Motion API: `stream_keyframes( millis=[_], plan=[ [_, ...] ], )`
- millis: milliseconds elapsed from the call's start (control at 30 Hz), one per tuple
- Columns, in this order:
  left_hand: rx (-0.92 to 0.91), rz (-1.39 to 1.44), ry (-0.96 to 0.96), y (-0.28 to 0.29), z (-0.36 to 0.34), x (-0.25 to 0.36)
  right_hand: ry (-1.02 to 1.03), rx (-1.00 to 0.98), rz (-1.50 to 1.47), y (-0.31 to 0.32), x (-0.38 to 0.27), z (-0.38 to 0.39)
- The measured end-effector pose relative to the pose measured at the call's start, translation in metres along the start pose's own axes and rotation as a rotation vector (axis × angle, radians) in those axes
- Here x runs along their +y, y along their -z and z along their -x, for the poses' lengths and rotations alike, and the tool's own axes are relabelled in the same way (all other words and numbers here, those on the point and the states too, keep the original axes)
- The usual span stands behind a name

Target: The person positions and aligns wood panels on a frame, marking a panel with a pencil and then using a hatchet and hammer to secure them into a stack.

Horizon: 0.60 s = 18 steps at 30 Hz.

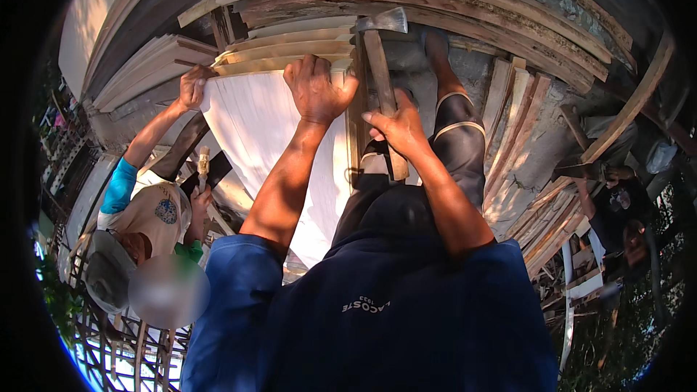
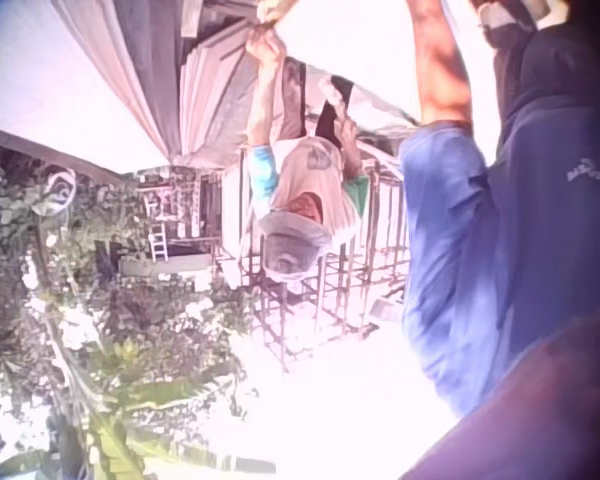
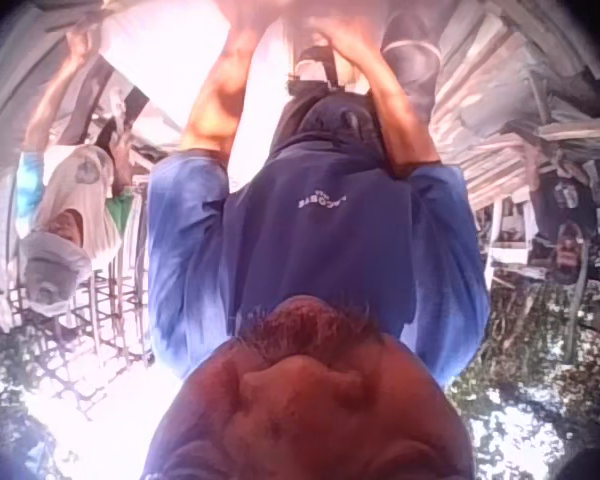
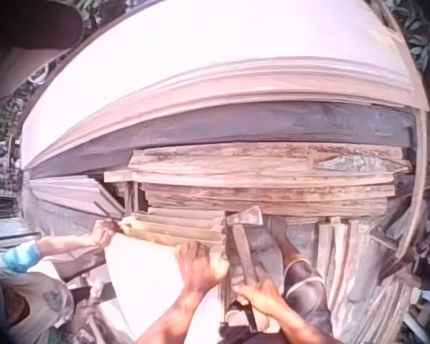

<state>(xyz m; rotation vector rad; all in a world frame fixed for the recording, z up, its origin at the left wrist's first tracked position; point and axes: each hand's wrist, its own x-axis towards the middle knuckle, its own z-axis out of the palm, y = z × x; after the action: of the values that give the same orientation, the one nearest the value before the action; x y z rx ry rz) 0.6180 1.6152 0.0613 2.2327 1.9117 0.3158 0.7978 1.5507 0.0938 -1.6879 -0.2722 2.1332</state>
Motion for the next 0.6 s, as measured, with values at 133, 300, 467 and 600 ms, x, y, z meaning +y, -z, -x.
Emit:
stream_keyframes(
  millis=[133,300,467,600],
  plan=[
    [0.069,0.043,0.027,0.008,-0.001,0.000,0.242,0.003,0.447,0.048,-0.040,0.022],
    [0.121,0.119,0.062,0.006,0.005,-0.002,0.385,0.014,0.825,0.078,-0.115,0.034],
    [0.165,0.252,0.092,0.007,0.005,0.001,0.445,-0.196,0.949,0.076,-0.144,0.020],
    [0.189,0.312,0.159,-0.003,0.014,-0.008,0.172,-0.385,1.168,0.064,-0.157,0.012]
  ],
)
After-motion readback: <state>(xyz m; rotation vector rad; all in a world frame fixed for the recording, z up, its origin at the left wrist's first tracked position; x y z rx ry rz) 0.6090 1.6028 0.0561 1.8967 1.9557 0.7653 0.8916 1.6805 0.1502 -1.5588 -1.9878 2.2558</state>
